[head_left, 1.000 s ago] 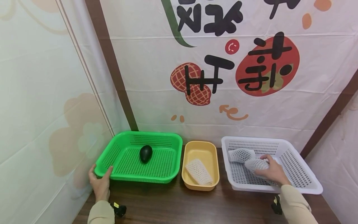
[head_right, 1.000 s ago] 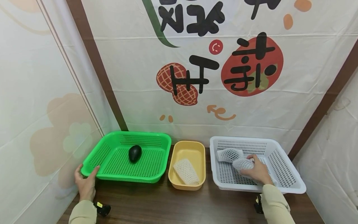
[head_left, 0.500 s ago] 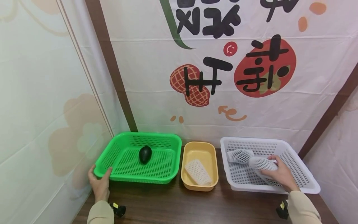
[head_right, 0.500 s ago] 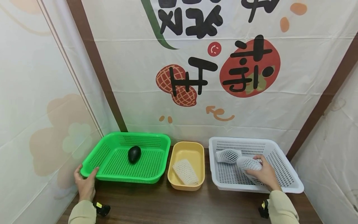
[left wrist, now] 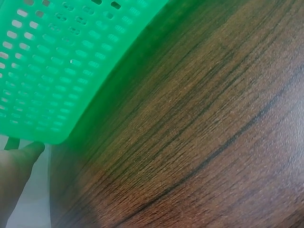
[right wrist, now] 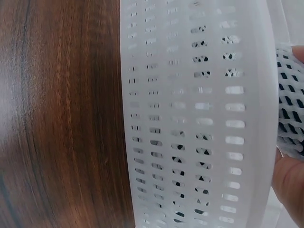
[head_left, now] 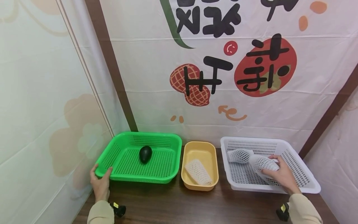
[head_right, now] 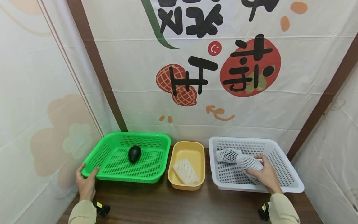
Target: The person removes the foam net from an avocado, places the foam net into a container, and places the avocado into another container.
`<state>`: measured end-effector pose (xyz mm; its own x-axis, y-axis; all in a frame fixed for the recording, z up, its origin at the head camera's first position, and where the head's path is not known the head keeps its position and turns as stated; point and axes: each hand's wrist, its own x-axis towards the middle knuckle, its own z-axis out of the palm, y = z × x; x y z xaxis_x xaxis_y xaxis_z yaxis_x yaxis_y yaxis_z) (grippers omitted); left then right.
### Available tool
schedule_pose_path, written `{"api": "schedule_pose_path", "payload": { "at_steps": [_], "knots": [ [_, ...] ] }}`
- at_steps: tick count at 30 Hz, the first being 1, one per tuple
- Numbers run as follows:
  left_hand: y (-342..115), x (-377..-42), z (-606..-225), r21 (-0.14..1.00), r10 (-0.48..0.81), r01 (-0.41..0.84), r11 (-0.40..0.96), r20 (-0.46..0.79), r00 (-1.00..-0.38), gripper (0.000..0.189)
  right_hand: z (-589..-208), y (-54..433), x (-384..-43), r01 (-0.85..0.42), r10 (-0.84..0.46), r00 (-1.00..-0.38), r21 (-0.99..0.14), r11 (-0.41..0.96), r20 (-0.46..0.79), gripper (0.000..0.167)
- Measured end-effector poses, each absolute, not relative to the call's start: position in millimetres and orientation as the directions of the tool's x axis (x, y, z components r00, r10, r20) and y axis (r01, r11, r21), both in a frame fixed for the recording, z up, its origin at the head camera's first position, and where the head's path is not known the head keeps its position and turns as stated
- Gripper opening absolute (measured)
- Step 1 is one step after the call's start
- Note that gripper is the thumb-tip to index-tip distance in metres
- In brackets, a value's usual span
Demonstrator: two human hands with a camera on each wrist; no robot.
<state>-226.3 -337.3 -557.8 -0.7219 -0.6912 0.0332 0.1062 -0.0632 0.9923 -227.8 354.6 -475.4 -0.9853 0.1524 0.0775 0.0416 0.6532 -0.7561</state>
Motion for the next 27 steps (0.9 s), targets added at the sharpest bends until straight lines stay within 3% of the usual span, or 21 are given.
{"api": "schedule_pose_path", "payload": {
  "at_steps": [16, 27],
  "knots": [
    [-339, -226, -553, 0.997, -0.686, 0.074, 0.0, 0.054, -0.725, 0.076, -475, 338, -223, -0.023, 0.164, -0.974, -0.792, 0.61, 0.154, 0.073],
    [-344, -222, -551, 0.991, -0.713, 0.135, -0.017, 0.082, -0.697, 0.077, -473, 330, -223, -0.072, 0.114, -0.981, -0.834, 0.547, 0.159, 0.073]
  ]
}}
